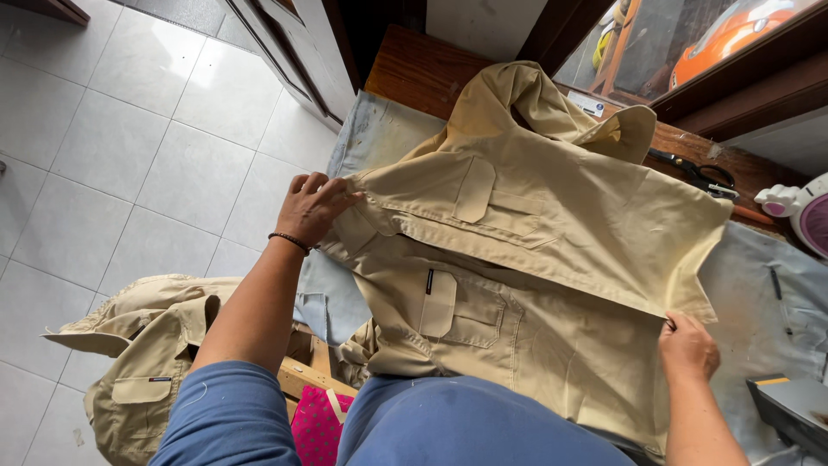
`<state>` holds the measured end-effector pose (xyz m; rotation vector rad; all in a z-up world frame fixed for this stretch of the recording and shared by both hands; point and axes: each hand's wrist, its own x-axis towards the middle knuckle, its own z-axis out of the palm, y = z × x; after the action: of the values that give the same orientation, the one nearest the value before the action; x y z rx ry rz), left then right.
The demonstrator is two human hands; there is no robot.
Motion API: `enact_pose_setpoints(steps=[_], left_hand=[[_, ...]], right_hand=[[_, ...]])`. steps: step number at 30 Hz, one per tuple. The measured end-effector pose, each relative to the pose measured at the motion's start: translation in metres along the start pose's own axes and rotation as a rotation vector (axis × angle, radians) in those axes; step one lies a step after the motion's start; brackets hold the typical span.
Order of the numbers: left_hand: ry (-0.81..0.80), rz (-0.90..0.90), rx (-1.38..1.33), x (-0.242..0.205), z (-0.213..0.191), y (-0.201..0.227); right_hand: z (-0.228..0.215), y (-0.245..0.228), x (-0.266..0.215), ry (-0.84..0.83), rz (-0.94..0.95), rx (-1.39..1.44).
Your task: The person uses scissors to cut a tag and a small fabric piece from a beige jacket laid on a table. They then flip the jacket over and smooth it out with their hands.
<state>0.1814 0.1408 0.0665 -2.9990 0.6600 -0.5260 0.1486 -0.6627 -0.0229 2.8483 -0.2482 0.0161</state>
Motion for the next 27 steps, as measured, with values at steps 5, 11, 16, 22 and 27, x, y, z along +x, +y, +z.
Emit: enact_pose_setpoints(steps=[5, 11, 16, 22, 27], left_hand=[[-0.094, 0.080, -0.064, -0.004, 0.001, -0.001], [-1.014, -0.070, -0.209, 0.081, -0.021, 0.009], [-0.344, -0.388, -0.691, 0.128, 0.103, 0.034], [-0.586, -0.545, -0.344, 0.129, 0.175, 0.083], [-0.527, -0.489, -0.271, 0.124, 0.185, 0.084]], right_hand=[[0.005, -0.003, -0.014, -0.264, 0.146, 0.168], [0.007, -0.017, 0.011, 0.120, -0.005, 0.393], [0.012, -0.067, 0.032, -0.209, 0.066, 0.452], [-0.014, -0.096, 0.011, -0.349, 0.151, 0.383], [-0.018, -0.101, 0.011, -0.341, 0.152, 0.377]])
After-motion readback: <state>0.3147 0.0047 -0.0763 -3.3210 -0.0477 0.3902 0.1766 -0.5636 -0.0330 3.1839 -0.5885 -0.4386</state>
